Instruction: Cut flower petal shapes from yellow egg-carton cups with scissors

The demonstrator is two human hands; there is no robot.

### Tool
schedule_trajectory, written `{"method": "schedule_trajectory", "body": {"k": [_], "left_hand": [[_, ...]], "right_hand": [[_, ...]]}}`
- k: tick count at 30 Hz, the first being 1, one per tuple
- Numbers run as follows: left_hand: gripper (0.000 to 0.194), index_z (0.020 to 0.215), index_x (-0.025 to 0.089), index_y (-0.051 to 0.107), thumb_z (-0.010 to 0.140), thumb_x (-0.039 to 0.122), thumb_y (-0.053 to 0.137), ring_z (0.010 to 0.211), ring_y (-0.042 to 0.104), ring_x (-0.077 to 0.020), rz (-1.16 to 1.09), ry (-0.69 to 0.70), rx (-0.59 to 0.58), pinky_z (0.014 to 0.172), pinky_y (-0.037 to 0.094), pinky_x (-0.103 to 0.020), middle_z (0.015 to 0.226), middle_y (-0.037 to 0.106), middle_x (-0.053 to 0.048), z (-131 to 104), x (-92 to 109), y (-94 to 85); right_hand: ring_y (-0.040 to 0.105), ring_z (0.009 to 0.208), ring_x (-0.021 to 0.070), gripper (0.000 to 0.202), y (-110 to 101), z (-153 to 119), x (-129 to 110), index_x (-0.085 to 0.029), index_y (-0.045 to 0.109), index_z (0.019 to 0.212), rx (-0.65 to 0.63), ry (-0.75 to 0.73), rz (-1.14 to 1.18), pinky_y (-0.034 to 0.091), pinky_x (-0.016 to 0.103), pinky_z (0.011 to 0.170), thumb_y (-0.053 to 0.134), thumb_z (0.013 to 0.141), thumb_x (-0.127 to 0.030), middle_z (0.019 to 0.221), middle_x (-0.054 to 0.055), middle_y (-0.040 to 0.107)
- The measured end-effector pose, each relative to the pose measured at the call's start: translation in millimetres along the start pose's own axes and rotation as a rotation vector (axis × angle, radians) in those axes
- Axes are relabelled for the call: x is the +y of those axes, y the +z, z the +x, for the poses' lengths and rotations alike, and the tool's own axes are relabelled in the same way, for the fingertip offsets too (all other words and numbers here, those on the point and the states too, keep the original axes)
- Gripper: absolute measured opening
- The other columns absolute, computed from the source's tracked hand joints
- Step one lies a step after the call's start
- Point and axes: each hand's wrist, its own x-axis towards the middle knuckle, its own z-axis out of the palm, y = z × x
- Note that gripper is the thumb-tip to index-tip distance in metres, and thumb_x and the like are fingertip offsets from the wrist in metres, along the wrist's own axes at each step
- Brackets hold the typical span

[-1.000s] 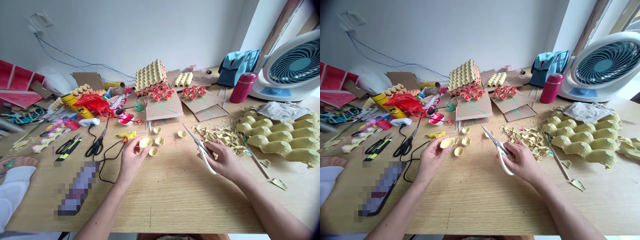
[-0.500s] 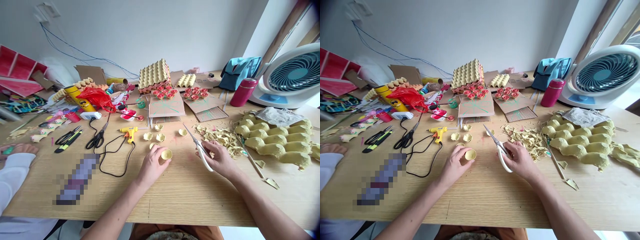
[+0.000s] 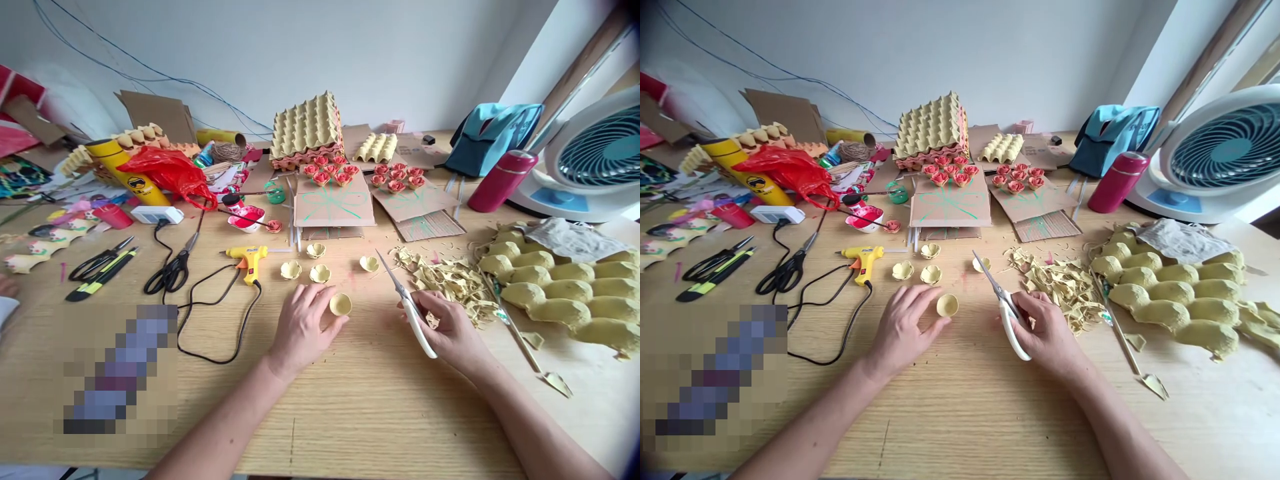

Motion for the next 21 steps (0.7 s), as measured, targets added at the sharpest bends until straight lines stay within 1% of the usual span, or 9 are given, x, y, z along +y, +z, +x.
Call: {"method": "schedule_trajectory", "body": {"k": [3, 6, 10, 14, 19, 21], "left_hand": [[0.021, 0.116, 0.019, 0.062, 0.095, 0.021, 0.06, 0.099, 0.061, -0.0257, -0.044, -0.065, 0.128, 0.089, 0.05, -0.043, 0.107, 0.069, -0.009, -1, -6, -9.9], [0.015, 0.106, 0.02, 0.064, 0.095, 0.014, 0.056, 0.093, 0.06, -0.0226, -0.089, -0.112, 0.202, 0.086, 0.05, -0.039, 0.098, 0.068, -0.006, 0, -11, -14.9], [0.014, 0.101, 0.022, 0.065, 0.095, 0.013, 0.055, 0.088, 0.06, -0.0202, -0.15, -0.149, 0.203, 0.083, 0.049, -0.035, 0.091, 0.067, -0.003, 0, -12, -13.9], [0.014, 0.099, 0.022, 0.065, 0.097, 0.014, 0.053, 0.087, 0.061, -0.019, -0.232, -0.198, 0.208, 0.081, 0.05, -0.033, 0.09, 0.067, -0.002, 0, -13, -13.4], [0.014, 0.096, 0.022, 0.065, 0.097, 0.014, 0.053, 0.084, 0.061, -0.0176, -0.282, -0.219, 0.198, 0.078, 0.049, -0.03, 0.088, 0.067, -0.002, 1, -12, -17.5], [0.015, 0.095, 0.022, 0.065, 0.097, 0.014, 0.053, 0.084, 0.061, -0.0177, -0.303, -0.214, 0.187, 0.077, 0.048, -0.03, 0.087, 0.066, -0.002, 1, -11, -18.6]], "right_hand": [[0.051, 0.065, 0.0161, 0.026, 0, 1, 1, -0.02, 0.06, 0.075, 0.014, 0.032, -0.005, 0.041, 0.03, 0.063, 0.055, 0.097, -0.034, 0.069, 0.0, 0.06], [0.052, 0.064, 0.0167, 0.023, 1, 1, 2, -0.02, 0.064, 0.082, 0.032, 0.05, -0.001, 0.042, 0.03, 0.062, 0.056, 0.096, -0.036, 0.068, 0.0, 0.06], [0.055, 0.065, 0.0176, 0.021, 0, 0, 1, -0.021, 0.064, 0.083, 0.064, 0.073, 0.029, 0.043, 0.03, 0.063, 0.057, 0.095, -0.036, 0.07, 0.001, 0.062], [0.057, 0.067, 0.0187, 0.019, -3, -3, -2, -0.021, 0.062, 0.085, 0.054, 0.106, 0.083, 0.045, 0.03, 0.062, 0.056, 0.095, -0.036, 0.071, 0.002, 0.063], [0.059, 0.069, 0.0196, 0.014, -3, -7, -7, -0.023, 0.064, 0.092, 0.062, 0.076, 0.07, 0.047, 0.031, 0.062, 0.058, 0.095, -0.035, 0.078, 0.003, 0.066], [0.059, 0.068, 0.0192, 0.013, -3, -7, -9, -0.023, 0.064, 0.094, 0.062, 0.055, 0.053, 0.047, 0.031, 0.061, 0.057, 0.096, -0.034, 0.079, 0.003, 0.066]]}}
